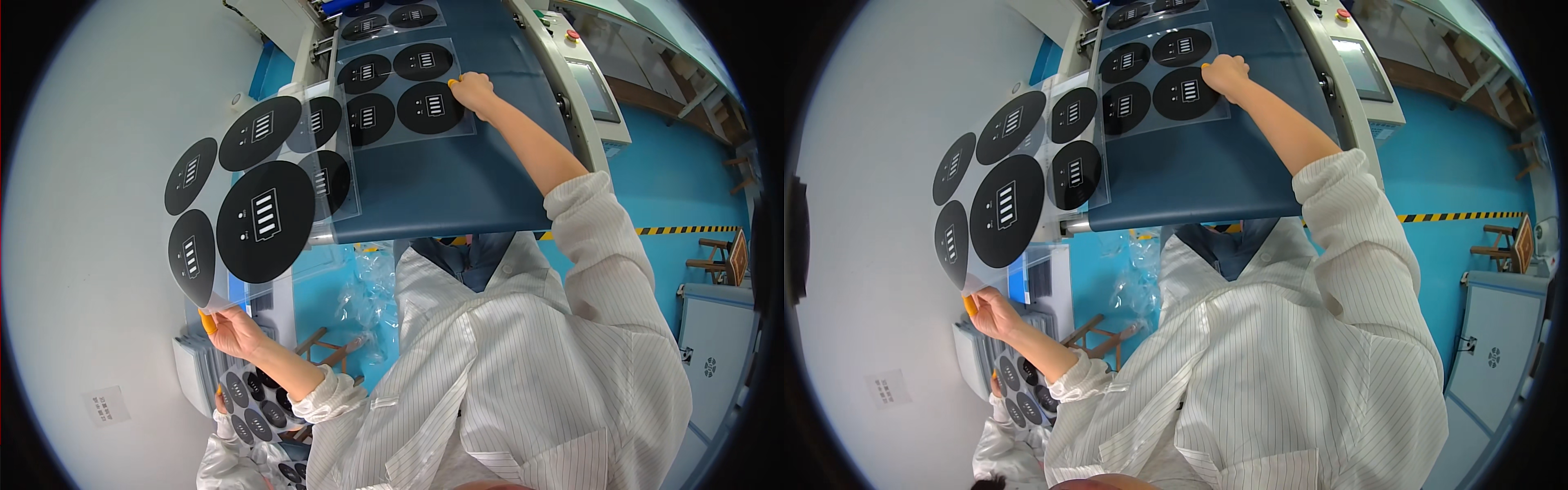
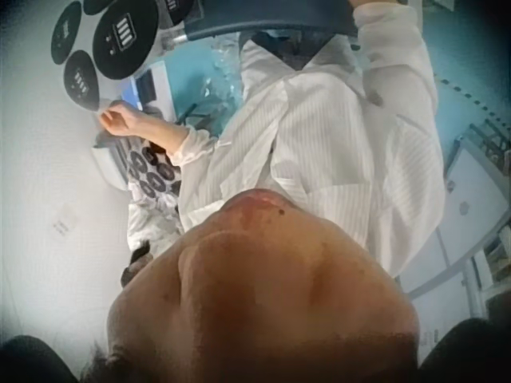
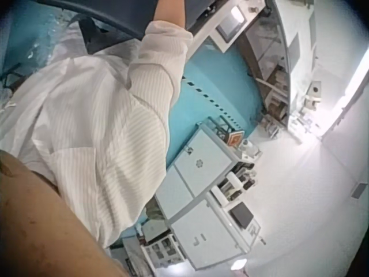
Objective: The person sorts and moves component sheets containing circular components by hand, taking them from a conveyor belt and placing them into a white bin.
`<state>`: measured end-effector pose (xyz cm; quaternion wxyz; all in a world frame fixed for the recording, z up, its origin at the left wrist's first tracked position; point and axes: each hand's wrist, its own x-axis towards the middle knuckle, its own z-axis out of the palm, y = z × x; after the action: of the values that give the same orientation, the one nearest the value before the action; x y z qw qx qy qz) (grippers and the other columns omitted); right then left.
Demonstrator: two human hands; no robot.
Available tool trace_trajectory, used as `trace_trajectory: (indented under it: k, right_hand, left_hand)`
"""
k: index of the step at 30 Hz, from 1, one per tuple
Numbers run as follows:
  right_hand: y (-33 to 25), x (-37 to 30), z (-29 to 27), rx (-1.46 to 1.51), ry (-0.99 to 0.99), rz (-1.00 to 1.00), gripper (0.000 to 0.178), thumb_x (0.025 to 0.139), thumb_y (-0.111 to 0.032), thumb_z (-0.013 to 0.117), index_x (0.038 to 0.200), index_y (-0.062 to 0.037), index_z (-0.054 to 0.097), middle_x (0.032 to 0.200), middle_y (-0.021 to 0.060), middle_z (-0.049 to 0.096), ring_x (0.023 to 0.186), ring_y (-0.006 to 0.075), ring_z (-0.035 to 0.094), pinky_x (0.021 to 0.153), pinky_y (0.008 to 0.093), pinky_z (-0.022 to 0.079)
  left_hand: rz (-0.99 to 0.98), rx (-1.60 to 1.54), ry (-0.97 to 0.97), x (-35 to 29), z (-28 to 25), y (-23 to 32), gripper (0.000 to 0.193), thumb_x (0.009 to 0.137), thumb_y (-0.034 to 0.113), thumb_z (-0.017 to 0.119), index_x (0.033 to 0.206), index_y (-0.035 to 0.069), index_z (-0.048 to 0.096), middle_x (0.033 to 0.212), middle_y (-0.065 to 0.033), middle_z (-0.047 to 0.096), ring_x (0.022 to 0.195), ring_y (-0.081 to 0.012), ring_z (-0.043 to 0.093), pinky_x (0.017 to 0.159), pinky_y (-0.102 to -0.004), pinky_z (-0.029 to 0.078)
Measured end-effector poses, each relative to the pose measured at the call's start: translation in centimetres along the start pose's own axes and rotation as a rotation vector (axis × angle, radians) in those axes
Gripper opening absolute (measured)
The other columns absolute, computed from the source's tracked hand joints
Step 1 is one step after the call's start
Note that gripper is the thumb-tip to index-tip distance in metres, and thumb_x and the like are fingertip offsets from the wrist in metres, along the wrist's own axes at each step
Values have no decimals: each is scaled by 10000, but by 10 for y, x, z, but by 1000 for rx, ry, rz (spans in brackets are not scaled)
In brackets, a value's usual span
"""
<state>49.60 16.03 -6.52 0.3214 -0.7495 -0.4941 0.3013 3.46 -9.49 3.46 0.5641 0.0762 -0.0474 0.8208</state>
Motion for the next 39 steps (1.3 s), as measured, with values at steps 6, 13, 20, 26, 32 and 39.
trace_trajectory:
  k: [6,13,20,26,32,39]
  right_hand:
    - [-16,19,-6,-124,-73,13,441,838,-323,462,1125,9,509,1250,234,371,1132,373,387,909,400,366]
    - [-28,6,-22,266,-166,-250,408,889,-253,400,1205,2,433,1187,166,471,1134,256,415,925,340,334]
    - [-60,-156,-55,938,-881,-125,365,916,-220,354,1141,48,458,1061,144,531,950,209,540,861,304,426]
    - [-39,-190,-57,1171,-630,-254,310,903,-123,394,1154,51,446,1056,146,522,938,181,535,863,300,427]
    - [-28,-187,-65,1173,-591,-192,329,888,-36,398,1205,50,395,1051,117,536,892,113,559,796,200,468]
    - [6,-162,-90,1254,-577,-265,393,882,-43,381,1260,45,321,1155,144,491,992,151,542,793,212,483]
  left_hand:
    - [-68,42,-67,-3,0,-13,173,820,-43,443,972,-122,468,992,-206,538,904,-264,559,786,-330,495]
    - [-118,9,-40,-3,-5,-40,267,803,-48,449,1057,-131,454,1099,-234,510,1031,-292,508,912,-368,423]
    - [-37,90,20,-6,-11,-66,183,834,-4,449,991,-93,479,1053,-218,524,1034,-298,507,921,-389,415]
    - [-2,232,4,-9,-13,-89,149,827,18,481,966,-34,482,1070,-198,518,1011,-324,526,886,-429,443]
    - [-39,438,-73,-13,-15,-102,137,865,72,447,982,1,464,1047,-205,528,904,-312,581,775,-402,510]
    - [-125,1020,-81,-17,-15,-109,143,875,104,467,983,13,482,971,-138,568,818,-213,594,717,-318,500]
